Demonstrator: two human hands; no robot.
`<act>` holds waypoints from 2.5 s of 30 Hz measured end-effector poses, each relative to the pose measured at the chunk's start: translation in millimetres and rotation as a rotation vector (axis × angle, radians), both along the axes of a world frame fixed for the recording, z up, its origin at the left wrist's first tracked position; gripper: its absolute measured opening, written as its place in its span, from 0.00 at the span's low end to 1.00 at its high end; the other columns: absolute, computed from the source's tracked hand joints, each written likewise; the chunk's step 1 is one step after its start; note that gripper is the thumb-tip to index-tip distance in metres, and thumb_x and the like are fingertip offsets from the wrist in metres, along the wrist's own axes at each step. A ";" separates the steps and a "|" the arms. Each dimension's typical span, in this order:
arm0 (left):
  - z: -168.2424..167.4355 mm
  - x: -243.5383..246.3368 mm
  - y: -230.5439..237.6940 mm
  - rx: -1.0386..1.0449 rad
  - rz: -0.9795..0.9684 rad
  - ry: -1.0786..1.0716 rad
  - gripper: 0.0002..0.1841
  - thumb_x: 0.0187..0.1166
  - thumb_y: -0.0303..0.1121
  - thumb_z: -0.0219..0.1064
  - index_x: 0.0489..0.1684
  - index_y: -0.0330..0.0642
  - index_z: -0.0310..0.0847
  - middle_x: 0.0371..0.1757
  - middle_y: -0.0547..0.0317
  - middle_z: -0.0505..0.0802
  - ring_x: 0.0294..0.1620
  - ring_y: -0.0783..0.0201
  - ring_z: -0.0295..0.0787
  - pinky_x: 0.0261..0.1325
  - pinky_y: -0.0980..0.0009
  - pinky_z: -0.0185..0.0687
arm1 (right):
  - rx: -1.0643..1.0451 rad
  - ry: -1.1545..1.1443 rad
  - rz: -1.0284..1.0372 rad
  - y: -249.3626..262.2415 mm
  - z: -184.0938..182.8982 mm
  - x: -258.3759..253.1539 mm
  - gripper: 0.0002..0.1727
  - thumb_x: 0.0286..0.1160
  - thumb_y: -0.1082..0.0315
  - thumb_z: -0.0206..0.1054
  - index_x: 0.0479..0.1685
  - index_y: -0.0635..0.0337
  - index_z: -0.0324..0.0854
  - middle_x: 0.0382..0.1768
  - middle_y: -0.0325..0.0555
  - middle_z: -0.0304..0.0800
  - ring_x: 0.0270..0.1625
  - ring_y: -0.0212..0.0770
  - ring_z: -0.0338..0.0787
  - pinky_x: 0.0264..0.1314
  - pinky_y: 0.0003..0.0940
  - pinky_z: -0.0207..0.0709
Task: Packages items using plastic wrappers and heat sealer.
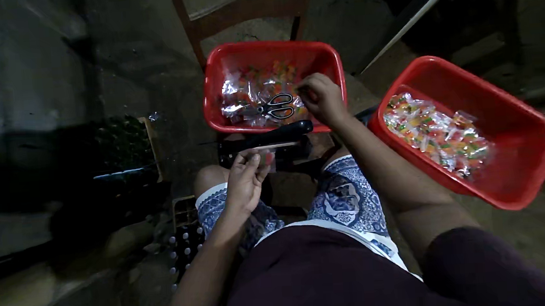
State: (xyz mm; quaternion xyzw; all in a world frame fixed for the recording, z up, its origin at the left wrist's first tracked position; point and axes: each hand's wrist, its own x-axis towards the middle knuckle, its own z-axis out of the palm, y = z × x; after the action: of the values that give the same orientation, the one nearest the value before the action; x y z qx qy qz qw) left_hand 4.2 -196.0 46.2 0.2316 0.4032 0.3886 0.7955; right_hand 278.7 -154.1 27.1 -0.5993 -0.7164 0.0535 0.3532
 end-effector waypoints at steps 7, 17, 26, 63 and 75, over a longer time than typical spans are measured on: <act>5.9 -1.0 10.8 0.121 -0.058 0.215 0.09 0.88 0.23 0.55 0.54 0.43 0.80 0.43 0.59 0.91 0.36 0.72 0.88 0.36 0.80 0.82 | -0.658 -0.446 0.236 73.9 -92.5 14.3 0.21 0.84 0.72 0.63 0.75 0.61 0.79 0.73 0.65 0.81 0.77 0.70 0.78 0.77 0.69 0.68; 10.1 -10.7 13.3 -0.002 0.037 0.045 0.10 0.84 0.15 0.55 0.44 0.44 0.74 0.41 0.58 0.92 0.41 0.64 0.94 0.48 0.70 0.92 | -0.603 -0.503 0.122 85.4 -74.4 7.6 0.29 0.73 0.74 0.71 0.77 0.55 0.78 0.66 0.72 0.83 0.68 0.75 0.82 0.69 0.73 0.72; 34.0 2.7 -3.4 -0.042 0.174 -0.117 0.08 0.92 0.26 0.51 0.44 0.43 0.75 0.40 0.55 0.92 0.41 0.64 0.93 0.50 0.71 0.90 | -0.457 0.435 -0.216 -36.3 52.7 6.2 0.28 0.80 0.68 0.67 0.80 0.62 0.71 0.49 0.57 0.89 0.44 0.47 0.91 0.51 0.48 0.86; 105.1 26.3 -97.3 0.230 0.089 -0.226 0.12 0.90 0.26 0.51 0.47 0.41 0.84 0.49 0.55 0.95 0.47 0.64 0.93 0.59 0.66 0.88 | -0.463 1.043 0.464 -278.0 59.4 -113.4 0.51 0.71 0.23 0.59 0.80 0.58 0.65 0.41 0.31 0.84 0.41 0.24 0.84 0.44 0.22 0.81; 102.0 29.8 -108.4 0.302 0.136 -0.198 0.10 0.86 0.22 0.54 0.38 0.42 0.82 0.42 0.53 0.96 0.43 0.62 0.95 0.55 0.66 0.91 | -0.428 1.050 0.477 -273.5 62.8 -112.8 0.53 0.71 0.23 0.59 0.81 0.60 0.62 0.41 0.31 0.84 0.39 0.25 0.84 0.42 0.23 0.81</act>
State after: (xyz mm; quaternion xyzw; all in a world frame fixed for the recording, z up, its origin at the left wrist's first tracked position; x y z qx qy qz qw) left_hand 34.0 -304.5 148.1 0.2813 0.2747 0.5183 0.7594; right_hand 165.9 -427.6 89.9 -0.3736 -0.5347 0.5617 0.5090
